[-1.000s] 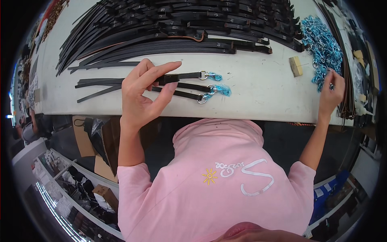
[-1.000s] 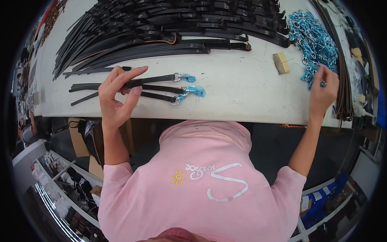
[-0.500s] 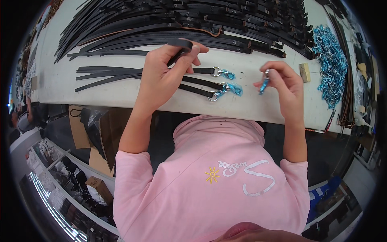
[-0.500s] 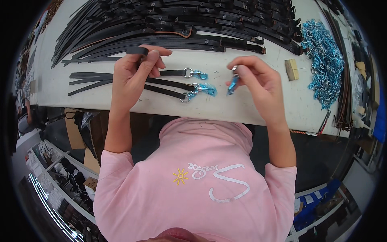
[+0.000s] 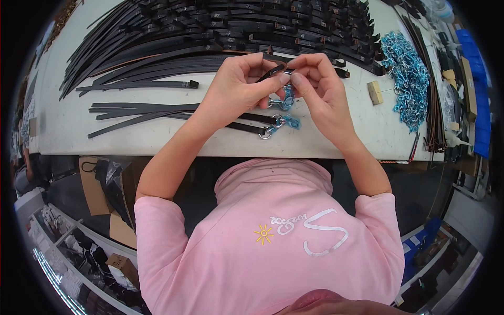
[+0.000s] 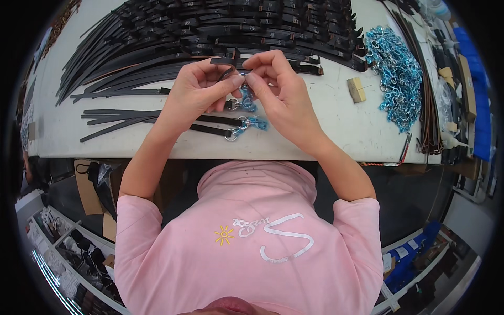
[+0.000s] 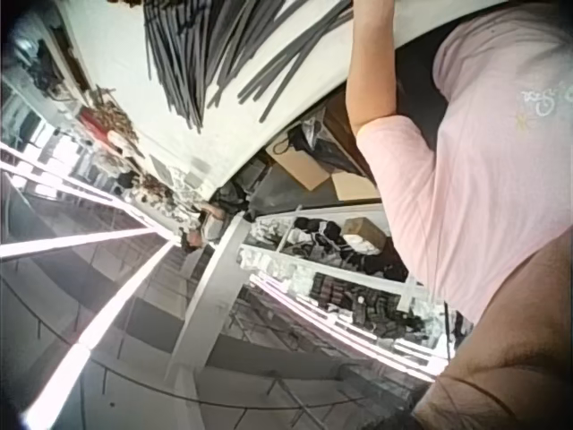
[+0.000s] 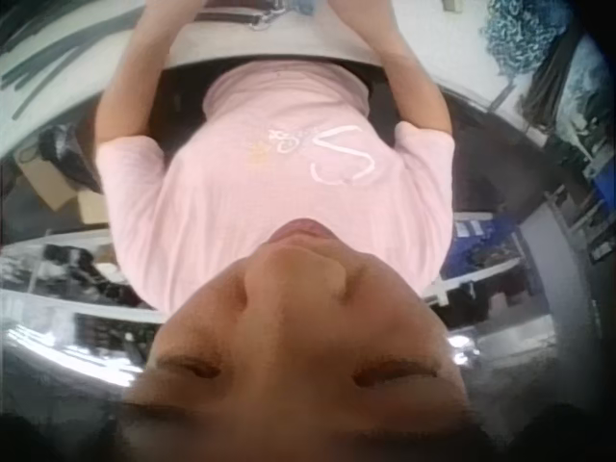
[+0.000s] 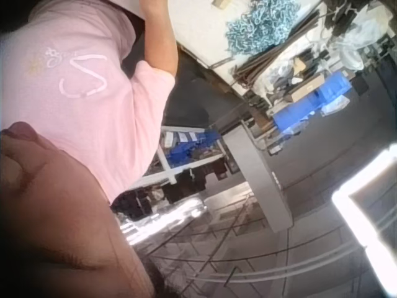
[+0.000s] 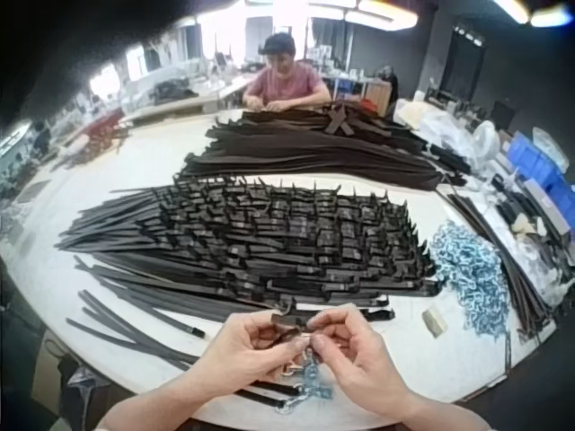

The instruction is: The person assembles keychains by threading black leather straps through silver metal rings and attaching blue plastic clips. They repeatedly pick up straps and rings, thread the strap through the ring, and then attach the clip to the ring, placing the finished items on the table.

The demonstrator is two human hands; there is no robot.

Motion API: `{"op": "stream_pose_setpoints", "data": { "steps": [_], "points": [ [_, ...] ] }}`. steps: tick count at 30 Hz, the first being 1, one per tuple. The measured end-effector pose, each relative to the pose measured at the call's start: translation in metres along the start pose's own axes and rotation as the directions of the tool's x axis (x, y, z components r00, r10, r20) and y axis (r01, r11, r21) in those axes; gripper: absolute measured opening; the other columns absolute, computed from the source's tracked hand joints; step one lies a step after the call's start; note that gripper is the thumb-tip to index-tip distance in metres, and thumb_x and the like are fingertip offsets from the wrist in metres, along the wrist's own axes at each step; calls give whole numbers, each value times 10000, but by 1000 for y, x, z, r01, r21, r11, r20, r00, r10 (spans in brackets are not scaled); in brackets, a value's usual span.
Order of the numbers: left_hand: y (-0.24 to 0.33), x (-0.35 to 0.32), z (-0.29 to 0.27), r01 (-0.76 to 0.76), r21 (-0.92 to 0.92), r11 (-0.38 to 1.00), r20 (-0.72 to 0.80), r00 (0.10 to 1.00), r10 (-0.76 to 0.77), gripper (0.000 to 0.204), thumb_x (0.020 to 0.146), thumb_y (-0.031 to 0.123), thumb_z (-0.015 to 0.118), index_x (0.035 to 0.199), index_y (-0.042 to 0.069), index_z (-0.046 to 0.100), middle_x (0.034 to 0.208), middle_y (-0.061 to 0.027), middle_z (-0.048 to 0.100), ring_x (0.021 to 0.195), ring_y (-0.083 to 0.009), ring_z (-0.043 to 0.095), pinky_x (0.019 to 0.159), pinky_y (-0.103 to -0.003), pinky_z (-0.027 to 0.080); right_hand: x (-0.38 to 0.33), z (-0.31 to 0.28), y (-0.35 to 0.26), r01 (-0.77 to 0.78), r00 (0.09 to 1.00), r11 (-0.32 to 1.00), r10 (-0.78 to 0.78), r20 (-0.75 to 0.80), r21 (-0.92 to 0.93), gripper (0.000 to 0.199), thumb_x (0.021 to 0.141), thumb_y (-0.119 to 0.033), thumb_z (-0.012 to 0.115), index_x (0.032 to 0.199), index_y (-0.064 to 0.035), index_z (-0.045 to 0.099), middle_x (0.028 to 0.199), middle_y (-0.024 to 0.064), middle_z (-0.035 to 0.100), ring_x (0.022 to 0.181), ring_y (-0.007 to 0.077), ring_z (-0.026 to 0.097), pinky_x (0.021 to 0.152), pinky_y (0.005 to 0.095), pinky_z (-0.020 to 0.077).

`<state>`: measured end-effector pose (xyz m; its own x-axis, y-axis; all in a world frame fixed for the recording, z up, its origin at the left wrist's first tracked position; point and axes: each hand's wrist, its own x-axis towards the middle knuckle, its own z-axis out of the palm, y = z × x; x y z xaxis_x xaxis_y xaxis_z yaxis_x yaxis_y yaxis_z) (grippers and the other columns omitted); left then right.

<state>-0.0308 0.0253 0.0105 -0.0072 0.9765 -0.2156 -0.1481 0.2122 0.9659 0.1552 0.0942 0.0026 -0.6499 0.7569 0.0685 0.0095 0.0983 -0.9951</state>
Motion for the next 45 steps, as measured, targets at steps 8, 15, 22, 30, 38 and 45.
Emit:
{"op": "stream_pose_setpoints", "data": {
  "steps": [8, 15, 22, 30, 38, 45],
  "points": [
    [-14, 7, 5, 31, -1, 1000, 21, 999, -31, 228, 959, 215, 688, 1076, 21, 664, 770, -21, 665, 548, -23, 527, 477, -167, 381, -3, -25, 5, -131, 978, 990, 139, 154, -61, 227, 976, -89, 609, 1163, 38, 619, 1037, 48, 627, 878, 91, 634, 717, 236, 533],
    [-20, 13, 5, 108, 121, 987, 59, 991, -116, 223, 976, 246, 651, 1035, 31, 671, 710, -7, 635, 511, 3, 428, 466, -169, 315, -2, -41, 7, -183, 958, 982, 188, 216, -40, 281, 933, -58, 640, 1197, 40, 635, 1004, 43, 636, 870, 86, 615, 777, 223, 513],
    [-16, 14, 5, 139, 122, 983, 63, 987, -147, 209, 975, 238, 649, 995, 31, 667, 685, 19, 604, 521, 7, 418, 465, -175, 312, -2, -44, 8, -264, 956, 949, 235, 174, 170, 315, 909, -33, 677, 1190, 18, 544, 1043, 67, 629, 935, 93, 620, 828, 239, 531],
    [-14, 9, 13, -19, 179, 984, 21, 1000, 15, 192, 952, 160, 680, 1032, -14, 666, 829, -8, 654, 724, -41, 566, 634, -195, 453, -3, -45, 8, -279, 952, 944, 248, 181, 176, 317, 907, -46, 689, 1187, 4, 550, 1056, 51, 607, 941, 90, 610, 844, 239, 520],
    [-17, 8, 16, 1, 162, 987, -3, 1000, 0, 256, 953, 156, 671, 1122, -35, 663, 882, -6, 668, 728, -45, 557, 652, -216, 476, -6, -37, 11, -225, 962, 967, 201, 186, 119, 257, 908, -22, 669, 1135, -3, 549, 1071, 40, 581, 1000, 92, 566, 894, 242, 494],
    [-15, 10, 15, 66, 90, 994, 5, 998, -66, 235, 951, 147, 669, 1125, -11, 670, 846, 21, 644, 694, -38, 532, 622, -199, 448, -5, -37, 14, -219, 965, 964, 190, 180, 154, 266, 919, -12, 644, 1157, 2, 526, 1039, 53, 592, 962, 90, 588, 824, 241, 523]
  ]
}}
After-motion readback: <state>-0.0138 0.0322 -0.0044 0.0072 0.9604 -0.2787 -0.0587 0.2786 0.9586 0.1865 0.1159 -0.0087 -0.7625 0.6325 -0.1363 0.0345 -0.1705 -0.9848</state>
